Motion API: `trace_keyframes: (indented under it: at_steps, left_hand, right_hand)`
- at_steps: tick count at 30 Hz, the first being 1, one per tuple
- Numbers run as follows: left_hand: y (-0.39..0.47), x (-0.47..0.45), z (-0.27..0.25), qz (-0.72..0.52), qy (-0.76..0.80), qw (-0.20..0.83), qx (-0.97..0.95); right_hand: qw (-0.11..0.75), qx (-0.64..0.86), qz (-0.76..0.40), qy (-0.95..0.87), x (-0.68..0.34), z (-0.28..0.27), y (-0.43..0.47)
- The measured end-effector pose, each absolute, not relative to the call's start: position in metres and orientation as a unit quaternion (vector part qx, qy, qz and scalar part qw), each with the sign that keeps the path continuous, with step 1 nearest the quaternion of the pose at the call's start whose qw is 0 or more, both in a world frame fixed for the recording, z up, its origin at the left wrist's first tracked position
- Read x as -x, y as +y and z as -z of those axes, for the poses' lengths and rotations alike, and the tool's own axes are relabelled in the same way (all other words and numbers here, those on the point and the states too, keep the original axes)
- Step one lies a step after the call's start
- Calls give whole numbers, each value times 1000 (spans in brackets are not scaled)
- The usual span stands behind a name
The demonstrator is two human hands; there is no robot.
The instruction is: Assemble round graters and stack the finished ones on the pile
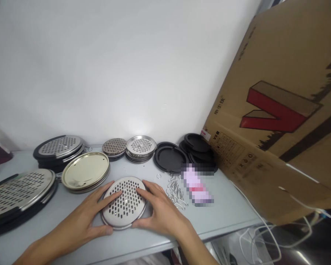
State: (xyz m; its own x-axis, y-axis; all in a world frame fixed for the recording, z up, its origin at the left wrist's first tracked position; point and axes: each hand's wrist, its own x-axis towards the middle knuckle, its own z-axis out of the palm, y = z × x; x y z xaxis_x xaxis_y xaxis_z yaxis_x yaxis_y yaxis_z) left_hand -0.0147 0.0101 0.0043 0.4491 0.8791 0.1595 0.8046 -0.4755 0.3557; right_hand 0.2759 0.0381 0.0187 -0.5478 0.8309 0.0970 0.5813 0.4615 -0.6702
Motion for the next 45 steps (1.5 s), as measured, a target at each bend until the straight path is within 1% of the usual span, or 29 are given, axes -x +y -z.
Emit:
trace_keyframes:
  at_steps: [2,4,7,8,9,11,13,16,19,24,33,35,38,41,43,45]
  left_hand:
    - [11,15,-4,-163,499,111,-844]
    - [11,15,-4,-165,499,110,-844]
    - [11,14,-5,-163,503,116,-840]
    - [11,14,-5,-162,505,119,-839]
    - [11,14,-6,-161,506,122,-838]
    - [10,14,-5,-162,506,125,-838]
    - [10,15,-5,-169,503,125,-838]
    - [10,15,-4,-179,501,122,-838]
    - [10,14,-5,-178,503,124,-837]
    - [10,14,-5,-168,508,131,-835]
    - [9,15,-7,-169,505,134,-836]
    - [9,14,-7,-167,507,137,-834]
    - [10,14,-6,-178,505,132,-834]
    - [10,14,-3,-190,509,125,-830]
    - [10,14,-3,-190,507,127,-831]
    - [9,15,-3,-181,502,130,-836]
  right_hand:
    - [230,428,-298,-822,-276,-18,39]
    - [279,447,-275,-804,-281,-18,43]
    - [391,553,-162,-718,-304,-24,60]
    - [405,605,-112,-677,-315,-28,69]
    - [389,654,-67,-645,-327,-33,78]
    - [304,727,-8,-615,-350,-42,98]
    - [215,770,17,-600,-367,-49,118]
    - [131,791,19,-598,-374,-51,140]
    - [105,789,17,-606,-370,-45,151]
    - [113,791,37,-601,-364,-49,161]
    - [209,781,106,-579,-360,-95,206]
    - [263,762,132,-577,-365,-95,208]
    - [375,707,189,-570,-373,-92,205]
    - [457,657,225,-556,-376,-93,196]
    - [492,633,216,-557,-372,-95,184]
    - [507,613,172,-581,-363,-97,167]
